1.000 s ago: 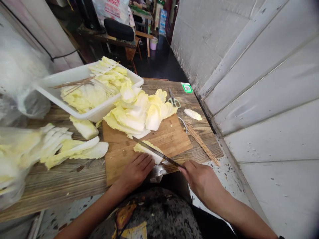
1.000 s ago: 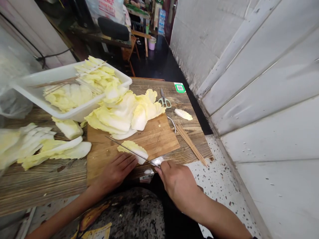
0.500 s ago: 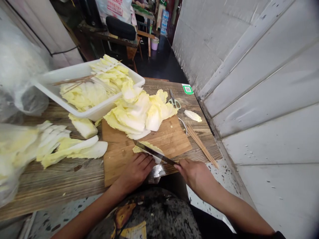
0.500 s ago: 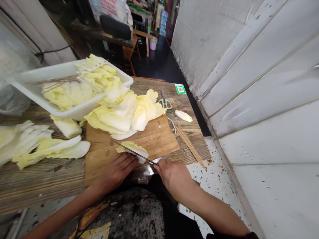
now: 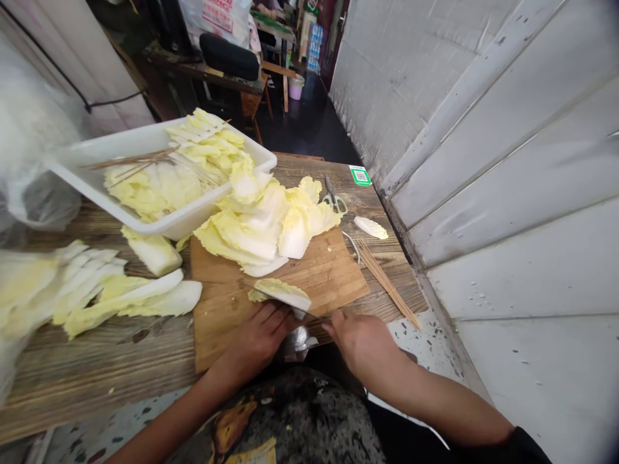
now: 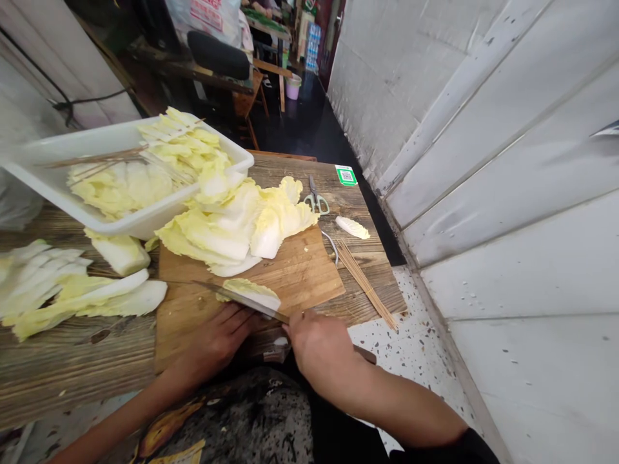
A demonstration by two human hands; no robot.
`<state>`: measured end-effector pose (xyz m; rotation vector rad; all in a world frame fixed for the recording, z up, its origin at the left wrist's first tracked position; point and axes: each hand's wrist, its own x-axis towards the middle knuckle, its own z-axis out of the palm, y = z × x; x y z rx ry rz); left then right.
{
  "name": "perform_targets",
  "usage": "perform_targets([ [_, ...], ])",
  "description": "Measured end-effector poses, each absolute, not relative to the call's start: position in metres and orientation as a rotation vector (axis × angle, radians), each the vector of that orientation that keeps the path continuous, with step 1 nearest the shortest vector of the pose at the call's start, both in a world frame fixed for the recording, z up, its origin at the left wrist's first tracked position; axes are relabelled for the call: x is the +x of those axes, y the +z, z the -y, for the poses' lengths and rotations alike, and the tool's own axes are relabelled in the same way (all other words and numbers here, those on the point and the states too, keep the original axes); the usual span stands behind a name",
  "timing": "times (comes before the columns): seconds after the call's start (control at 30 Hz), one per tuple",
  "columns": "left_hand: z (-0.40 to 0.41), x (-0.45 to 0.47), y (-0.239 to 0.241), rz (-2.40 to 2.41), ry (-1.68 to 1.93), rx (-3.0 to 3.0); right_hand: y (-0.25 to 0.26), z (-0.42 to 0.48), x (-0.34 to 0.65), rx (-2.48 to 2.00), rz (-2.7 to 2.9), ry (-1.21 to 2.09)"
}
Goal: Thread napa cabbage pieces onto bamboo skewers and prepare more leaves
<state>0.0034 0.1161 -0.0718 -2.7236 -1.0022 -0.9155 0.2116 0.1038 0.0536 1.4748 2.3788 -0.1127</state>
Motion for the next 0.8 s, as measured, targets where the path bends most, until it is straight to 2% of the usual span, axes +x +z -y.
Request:
perform_targets([
  [0.47,-0.113,-0.005,-0.08,0.947,-0.86,-2.696,0.043,-0.093,0.182,1.461,-2.526,-0.071],
  [0.67,-0.114,-0.008,-0.081,0.898,-0.863,-2.679,0.052,-0.099,0.228,1.621,-2.38,-0.15],
  [0.8,-0.115,-0.006,-0.079,0.871,-0.898,-2.659,0.061,-0.101,0.271,1.872,-2.165,0.0],
])
